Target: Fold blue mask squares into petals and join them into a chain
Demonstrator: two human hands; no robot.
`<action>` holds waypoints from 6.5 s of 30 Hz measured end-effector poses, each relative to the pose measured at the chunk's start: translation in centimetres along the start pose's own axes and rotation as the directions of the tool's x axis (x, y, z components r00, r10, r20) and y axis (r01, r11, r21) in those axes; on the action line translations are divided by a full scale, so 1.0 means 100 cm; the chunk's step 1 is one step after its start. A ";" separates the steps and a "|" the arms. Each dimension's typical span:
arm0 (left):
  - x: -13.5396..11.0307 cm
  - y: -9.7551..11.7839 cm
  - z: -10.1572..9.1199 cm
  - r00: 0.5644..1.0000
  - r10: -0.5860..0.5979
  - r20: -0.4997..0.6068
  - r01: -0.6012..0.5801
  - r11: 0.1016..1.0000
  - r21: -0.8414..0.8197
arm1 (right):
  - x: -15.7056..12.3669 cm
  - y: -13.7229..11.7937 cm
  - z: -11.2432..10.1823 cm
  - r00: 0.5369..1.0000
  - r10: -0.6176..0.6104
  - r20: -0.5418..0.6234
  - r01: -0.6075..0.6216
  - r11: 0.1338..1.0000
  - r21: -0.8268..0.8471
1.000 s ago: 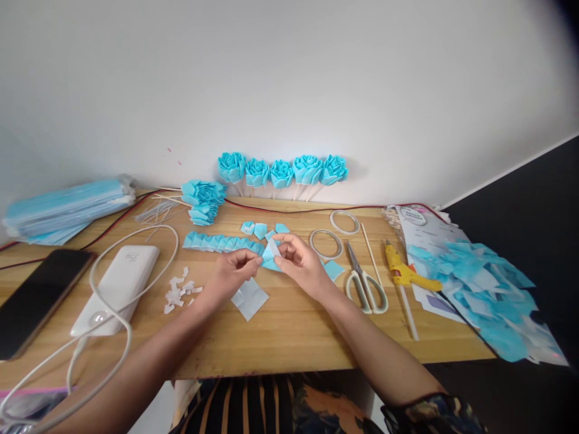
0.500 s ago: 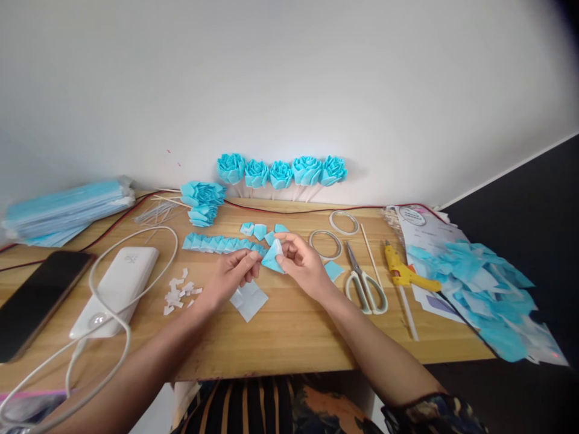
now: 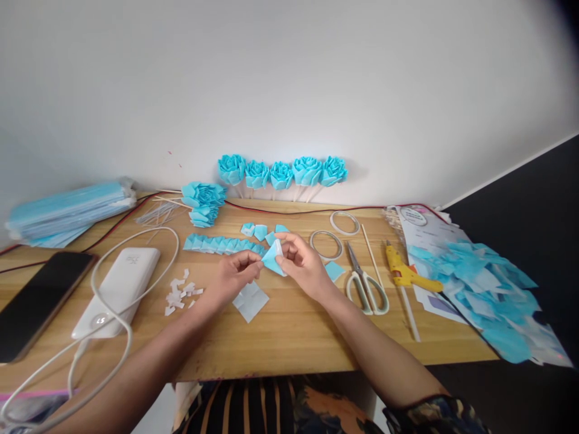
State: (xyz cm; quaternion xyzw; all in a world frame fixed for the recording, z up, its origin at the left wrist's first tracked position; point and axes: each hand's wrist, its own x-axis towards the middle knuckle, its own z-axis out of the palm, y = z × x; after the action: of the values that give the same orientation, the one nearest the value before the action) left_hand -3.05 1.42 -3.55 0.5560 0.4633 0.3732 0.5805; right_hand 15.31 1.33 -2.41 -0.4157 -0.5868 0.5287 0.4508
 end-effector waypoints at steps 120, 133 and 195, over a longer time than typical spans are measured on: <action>0.003 0.007 -0.012 0.998 -0.055 -0.018 0.056 0.997 0.044 | 0.000 0.000 0.002 0.997 0.063 0.052 -0.066 0.997 0.045; 0.006 -0.002 -0.014 0.991 -0.123 -0.043 0.112 0.974 -0.195 | 0.003 -0.001 -0.007 0.840 -0.493 0.228 0.516 0.595 -0.616; 0.004 -0.002 -0.008 0.999 -0.051 0.007 0.051 0.999 -0.008 | 0.000 0.003 0.000 0.996 0.062 0.060 -0.060 0.998 -0.033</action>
State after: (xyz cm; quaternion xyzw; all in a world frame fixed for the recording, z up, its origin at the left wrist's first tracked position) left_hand -3.72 2.04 -3.75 0.5432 0.4737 0.3582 0.5935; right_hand 15.30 1.35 -2.75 -0.4241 -0.5955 0.5455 0.4098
